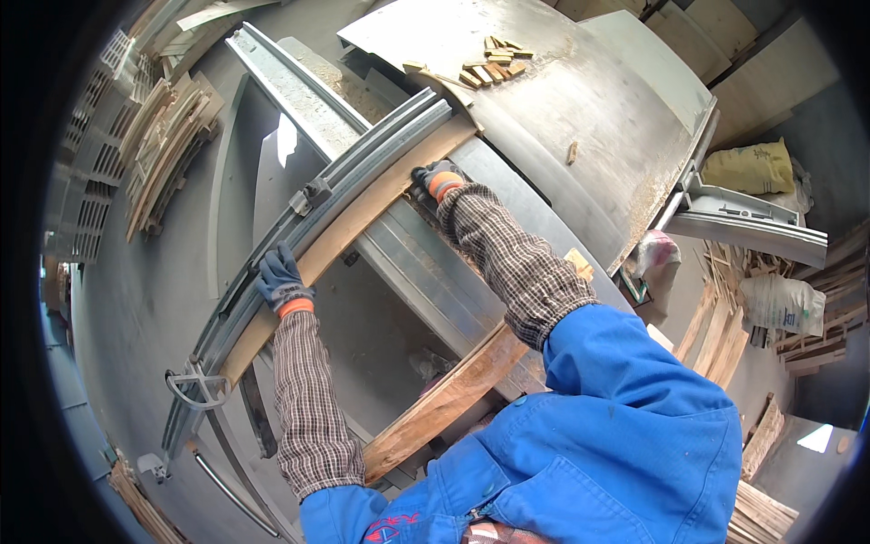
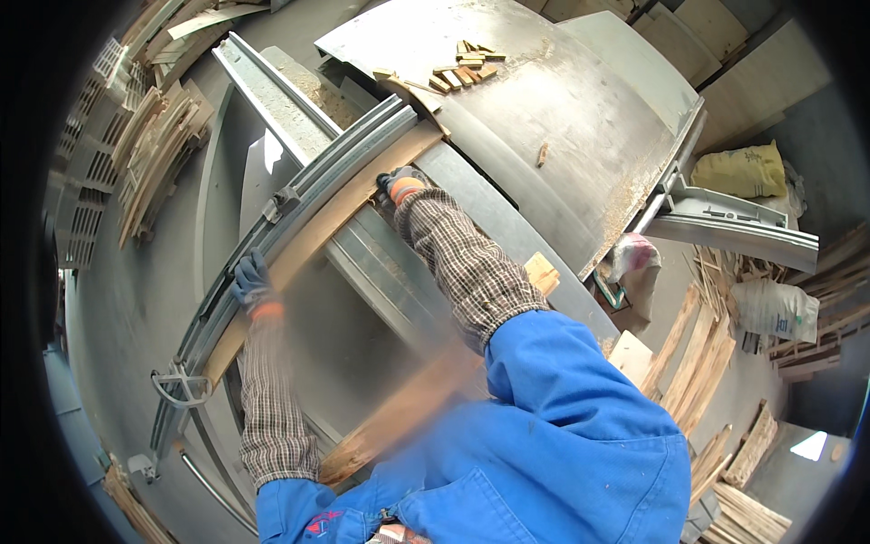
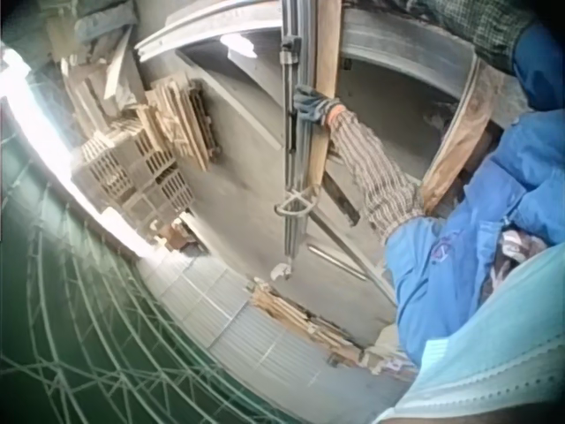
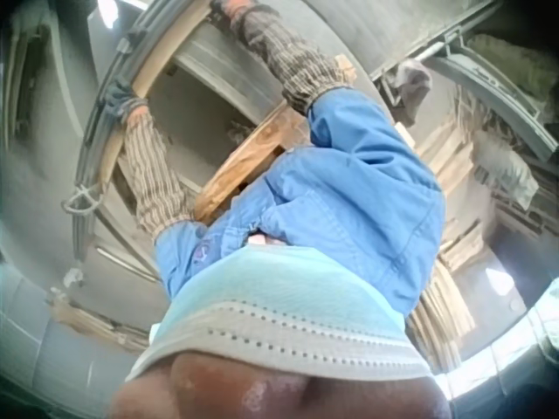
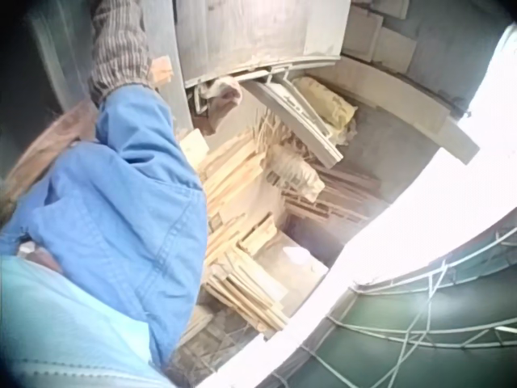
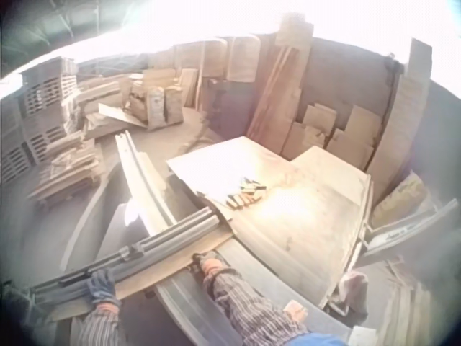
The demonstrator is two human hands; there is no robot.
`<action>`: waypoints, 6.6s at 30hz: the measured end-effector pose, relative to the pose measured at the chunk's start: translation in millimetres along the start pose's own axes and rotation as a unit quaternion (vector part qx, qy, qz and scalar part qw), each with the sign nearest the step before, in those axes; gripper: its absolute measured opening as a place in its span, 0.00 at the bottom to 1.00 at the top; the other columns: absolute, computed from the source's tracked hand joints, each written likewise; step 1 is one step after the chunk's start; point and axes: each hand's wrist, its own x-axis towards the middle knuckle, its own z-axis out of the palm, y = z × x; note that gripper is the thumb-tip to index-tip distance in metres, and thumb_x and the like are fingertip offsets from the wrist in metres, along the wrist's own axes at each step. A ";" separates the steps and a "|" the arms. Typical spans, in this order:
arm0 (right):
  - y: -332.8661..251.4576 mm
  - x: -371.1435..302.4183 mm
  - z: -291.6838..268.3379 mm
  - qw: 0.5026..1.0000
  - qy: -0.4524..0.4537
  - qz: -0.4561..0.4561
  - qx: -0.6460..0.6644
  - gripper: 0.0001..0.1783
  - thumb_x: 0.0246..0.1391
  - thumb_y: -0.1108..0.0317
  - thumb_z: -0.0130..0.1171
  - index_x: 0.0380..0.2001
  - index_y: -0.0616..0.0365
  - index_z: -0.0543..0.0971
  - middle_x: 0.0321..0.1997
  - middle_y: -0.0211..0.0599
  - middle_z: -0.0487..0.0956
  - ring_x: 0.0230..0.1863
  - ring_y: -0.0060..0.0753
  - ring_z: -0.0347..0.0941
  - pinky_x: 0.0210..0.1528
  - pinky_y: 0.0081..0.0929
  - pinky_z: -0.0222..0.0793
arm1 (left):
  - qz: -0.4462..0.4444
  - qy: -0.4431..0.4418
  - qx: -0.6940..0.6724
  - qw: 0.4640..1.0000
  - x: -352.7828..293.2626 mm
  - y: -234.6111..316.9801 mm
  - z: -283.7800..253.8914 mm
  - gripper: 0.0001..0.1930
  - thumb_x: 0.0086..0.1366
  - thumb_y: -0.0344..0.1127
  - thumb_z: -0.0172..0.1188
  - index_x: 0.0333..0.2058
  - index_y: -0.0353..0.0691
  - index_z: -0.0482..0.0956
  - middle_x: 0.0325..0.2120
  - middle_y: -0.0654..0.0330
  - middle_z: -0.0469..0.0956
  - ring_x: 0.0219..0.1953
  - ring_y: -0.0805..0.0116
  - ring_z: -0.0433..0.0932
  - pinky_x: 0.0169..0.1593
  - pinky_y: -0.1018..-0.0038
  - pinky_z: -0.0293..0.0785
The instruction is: The person uses a table saw to cut multiple wooden planks. They position each plank against the fence, feed it through the blade, and remove the cut pieces, repeating the process for several planks.
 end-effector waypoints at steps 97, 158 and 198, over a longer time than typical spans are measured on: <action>-81.8 -264.0 -355.7 0.850 0.250 -0.147 -0.439 0.42 0.34 0.58 0.73 0.60 0.30 0.76 0.58 0.37 0.79 0.59 0.45 0.74 0.63 0.36 0.68 | -0.167 -0.157 -0.551 0.802 -310.4 -36.5 -189.2 0.17 0.67 0.50 0.56 0.42 0.44 0.83 0.42 0.51 0.83 0.46 0.50 0.80 0.51 0.59 0.74; 20.8 -354.6 -413.5 0.853 0.244 -0.152 -0.435 0.41 0.32 0.61 0.74 0.58 0.33 0.78 0.58 0.35 0.80 0.56 0.40 0.76 0.60 0.33 0.70 | -0.138 -0.150 -0.567 0.798 -312.0 -37.5 -200.4 0.16 0.68 0.48 0.53 0.41 0.46 0.84 0.40 0.53 0.83 0.45 0.51 0.81 0.50 0.60 0.75; 291.6 -577.7 -425.0 0.799 0.376 -0.059 -0.466 0.44 0.31 0.63 0.74 0.59 0.36 0.76 0.56 0.38 0.78 0.58 0.45 0.72 0.61 0.37 0.69 | -0.117 -0.144 -0.593 0.784 -315.4 -30.1 -183.3 0.16 0.68 0.46 0.52 0.41 0.44 0.83 0.40 0.52 0.83 0.45 0.51 0.80 0.50 0.61 0.74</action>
